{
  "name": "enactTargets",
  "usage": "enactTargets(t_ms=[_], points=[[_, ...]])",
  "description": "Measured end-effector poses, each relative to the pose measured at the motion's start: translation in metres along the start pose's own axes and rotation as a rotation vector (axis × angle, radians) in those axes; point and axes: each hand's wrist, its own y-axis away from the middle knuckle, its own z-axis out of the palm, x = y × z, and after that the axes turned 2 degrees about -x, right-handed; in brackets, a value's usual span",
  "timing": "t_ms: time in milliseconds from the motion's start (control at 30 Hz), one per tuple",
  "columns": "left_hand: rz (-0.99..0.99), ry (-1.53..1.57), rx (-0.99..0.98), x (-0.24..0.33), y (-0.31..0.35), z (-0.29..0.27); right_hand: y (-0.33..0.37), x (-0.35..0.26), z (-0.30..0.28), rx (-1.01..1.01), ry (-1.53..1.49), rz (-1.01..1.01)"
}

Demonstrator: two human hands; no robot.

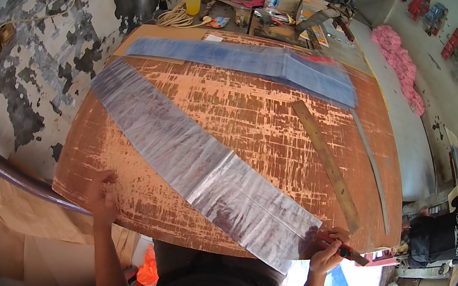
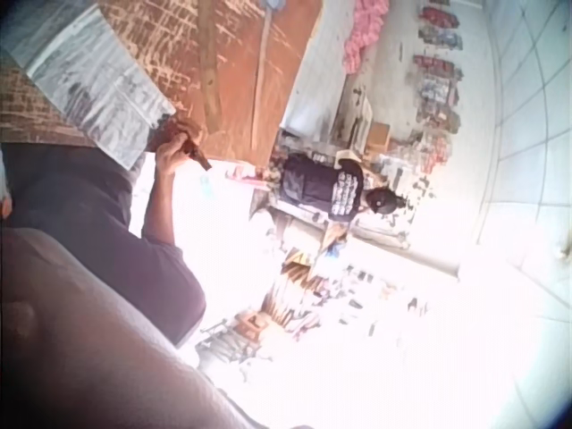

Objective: The person uses a utility knife and a ruler to cut strips from a large sheet of material on a wooden table.

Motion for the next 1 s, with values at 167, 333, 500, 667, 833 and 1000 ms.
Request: enactTargets(t_ms=[167, 333, 500, 667, 833, 1000], points=[[-0.014, -0.014, -0.065, -0.003, -0.002, 0.003, -0.006, -0.011, 0.002, -0.044, -0.090, 0.186], [-0.023, -0.015, -0.067, -0.003, 0.000, 0.002, -0.009, -0.020, -0.004, -0.120, -0.019, 0.370], [-0.009, -0.042, -0.077, -0.004, 0.001, 0.002, -0.026, -0.023, -0.002, -0.259, 0.145, 0.330], [-0.007, -0.117, -0.111, 0.000, -0.002, 0.004, -0.077, 0.017, -0.028, -0.336, 0.623, 0.269], [0.024, -0.161, -0.088, 0.003, -0.003, 0.001, -0.092, 0.027, -0.041, -0.491, 0.669, 0.295], [-0.020, -0.124, -0.081, 0.005, -0.003, 0.005, -0.094, 0.049, -0.053, -0.546, 0.680, 0.210]])
